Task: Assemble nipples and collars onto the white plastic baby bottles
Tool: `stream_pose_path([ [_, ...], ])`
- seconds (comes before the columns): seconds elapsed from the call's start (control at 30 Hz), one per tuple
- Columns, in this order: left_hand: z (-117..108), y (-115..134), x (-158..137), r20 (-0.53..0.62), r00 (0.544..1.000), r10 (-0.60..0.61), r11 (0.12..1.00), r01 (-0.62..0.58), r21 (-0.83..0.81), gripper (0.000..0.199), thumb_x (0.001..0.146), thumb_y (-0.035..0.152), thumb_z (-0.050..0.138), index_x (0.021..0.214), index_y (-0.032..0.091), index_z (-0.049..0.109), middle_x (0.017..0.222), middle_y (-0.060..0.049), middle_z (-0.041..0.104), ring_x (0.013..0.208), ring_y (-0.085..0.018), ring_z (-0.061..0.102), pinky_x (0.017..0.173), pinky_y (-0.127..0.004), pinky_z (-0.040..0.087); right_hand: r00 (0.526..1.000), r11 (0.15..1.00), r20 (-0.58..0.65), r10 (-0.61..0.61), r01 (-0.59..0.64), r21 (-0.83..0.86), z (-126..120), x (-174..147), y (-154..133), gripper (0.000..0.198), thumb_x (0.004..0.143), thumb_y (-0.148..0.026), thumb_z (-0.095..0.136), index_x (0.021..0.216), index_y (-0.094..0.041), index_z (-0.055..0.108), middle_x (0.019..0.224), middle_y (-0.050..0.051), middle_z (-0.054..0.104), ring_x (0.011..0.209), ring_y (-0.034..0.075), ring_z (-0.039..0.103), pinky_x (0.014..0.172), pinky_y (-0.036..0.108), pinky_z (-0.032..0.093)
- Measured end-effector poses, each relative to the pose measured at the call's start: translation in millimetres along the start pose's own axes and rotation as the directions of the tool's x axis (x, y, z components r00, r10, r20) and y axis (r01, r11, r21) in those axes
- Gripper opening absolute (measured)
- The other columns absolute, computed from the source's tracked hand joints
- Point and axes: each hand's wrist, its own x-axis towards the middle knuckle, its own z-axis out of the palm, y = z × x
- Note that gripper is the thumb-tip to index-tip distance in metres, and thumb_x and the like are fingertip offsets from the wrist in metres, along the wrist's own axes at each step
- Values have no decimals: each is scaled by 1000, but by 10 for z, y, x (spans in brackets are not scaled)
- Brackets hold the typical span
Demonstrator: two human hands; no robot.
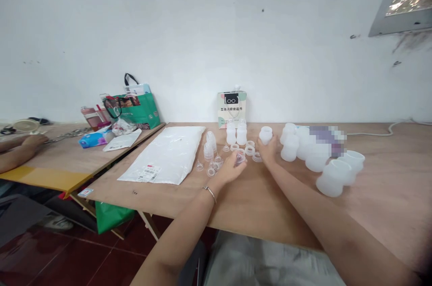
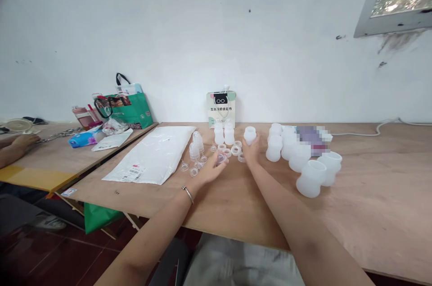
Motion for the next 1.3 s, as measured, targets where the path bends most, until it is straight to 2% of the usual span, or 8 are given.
stream_pose_path([
  [0.1,37,-51,48,-98,994,-46,982,27,-185,25,82,38,48,100,20,49,95,-4,58,85,-16,52,80,-30,40,998,999,55,-36,34,27,-186,-303,-153,63,75,-48,52,125,-16,33,120,15,49,111,25,47,94,42,38],
  [0.23,61,-78,126,-225,961,-159,884,37,-467,32,78,39,55,102,19,52,100,-5,58,92,-16,53,83,-30,41,948,993,293,-120,120,17,-432,-631,-294,67,75,-50,54,128,-17,30,126,15,47,113,26,49,90,41,42],
  [0.33,49,-73,162,-196,962,-191,789,32,-614,36,76,42,58,104,19,56,105,-7,59,95,-16,53,84,-30,41,888,990,452,-87,128,-61,-533,-740,-336,64,71,-51,57,120,-17,34,115,16,55,99,28,57,77,41,48],
  [0.43,40,-74,175,-154,975,-161,750,19,-662,37,74,41,61,104,19,59,108,-7,60,98,-17,53,88,-31,40,847,974,520,-107,195,-118,-566,-771,-366,51,73,-49,56,112,-20,40,109,12,58,93,27,60,74,41,49],
  [0.77,53,-108,180,-105,990,-94,815,16,-579,36,69,39,65,95,15,61,94,-5,63,87,-15,56,83,-31,42,839,870,462,-287,430,-241,-619,-779,-434,49,78,-47,51,121,-23,43,111,10,56,97,28,58,73,39,49],
  [1.03,60,-59,156,-106,982,-157,816,68,-574,36,65,39,69,86,12,58,86,-5,62,82,-14,56,80,-32,43,768,713,482,-422,610,-347,-636,-749,-373,43,82,-36,48,121,-19,48,102,13,59,90,28,56,74,39,45],
  [1.17,30,6,119,-58,993,-103,797,48,-602,35,66,35,69,91,14,58,92,-5,62,86,-15,56,83,-32,42,776,754,491,-397,581,-308,-676,-737,-424,42,81,-37,49,119,-19,50,102,12,59,91,28,57,75,40,46],
  [1.3,-12,30,116,22,1000,-18,783,27,-621,37,67,31,69,99,16,58,102,-6,61,97,-16,54,89,-32,40,820,920,507,-265,373,-121,-677,-744,-463,48,74,-42,58,116,-22,48,107,9,59,93,26,58,76,38,47],
])
